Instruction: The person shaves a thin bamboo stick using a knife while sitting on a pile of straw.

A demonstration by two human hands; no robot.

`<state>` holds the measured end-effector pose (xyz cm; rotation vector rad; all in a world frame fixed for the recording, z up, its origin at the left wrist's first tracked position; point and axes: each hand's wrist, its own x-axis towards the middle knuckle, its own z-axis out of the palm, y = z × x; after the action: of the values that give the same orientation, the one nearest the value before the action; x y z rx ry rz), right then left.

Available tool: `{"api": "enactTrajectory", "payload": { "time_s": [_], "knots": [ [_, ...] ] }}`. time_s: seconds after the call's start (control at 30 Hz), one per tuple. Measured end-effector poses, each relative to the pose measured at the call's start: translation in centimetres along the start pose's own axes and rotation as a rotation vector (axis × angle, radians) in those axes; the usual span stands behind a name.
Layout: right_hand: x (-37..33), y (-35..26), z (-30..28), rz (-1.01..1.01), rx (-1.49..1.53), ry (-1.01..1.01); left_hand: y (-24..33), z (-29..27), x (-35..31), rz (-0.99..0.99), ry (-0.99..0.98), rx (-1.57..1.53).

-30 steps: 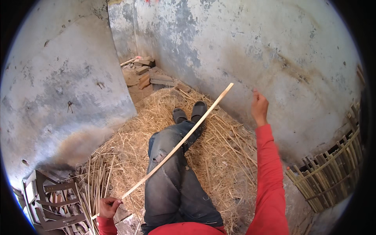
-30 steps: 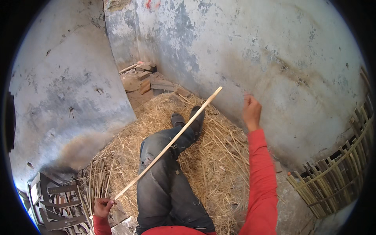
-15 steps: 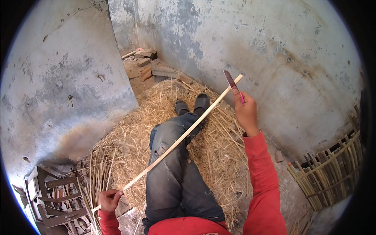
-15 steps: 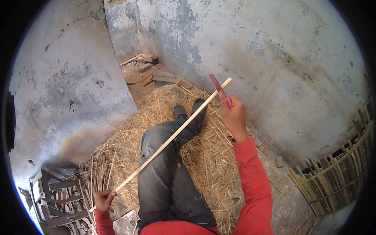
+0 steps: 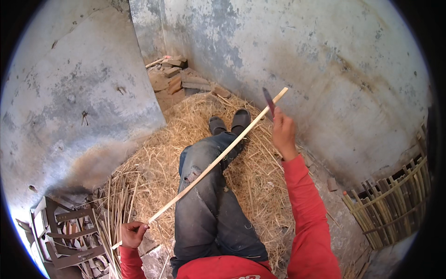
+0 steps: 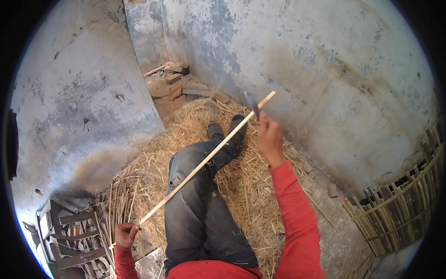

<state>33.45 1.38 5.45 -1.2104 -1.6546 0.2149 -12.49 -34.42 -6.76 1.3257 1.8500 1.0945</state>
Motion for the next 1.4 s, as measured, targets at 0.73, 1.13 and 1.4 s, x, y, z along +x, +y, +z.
{"api": "enactTrajectory", "payload": {
  "time_s": [0.73, 1.13, 1.4],
  "knots": [
    [1.1, 0.3, -0.1, 0.017, -0.183, 0.1, 0.1, 0.6, -0.1, 0.068, 0.06, 0.081],
    [-0.6, 0.3, -0.1, 0.186, -0.228, -0.016, -0.4, 0.3, 0.3, 0.115, 0.095, 0.13],
    [0.2, 2.3, -0.3, 0.095, -0.081, -0.004, -1.1, 0.5, 0.2, 0.158, 0.101, 0.143]
  ]
}}
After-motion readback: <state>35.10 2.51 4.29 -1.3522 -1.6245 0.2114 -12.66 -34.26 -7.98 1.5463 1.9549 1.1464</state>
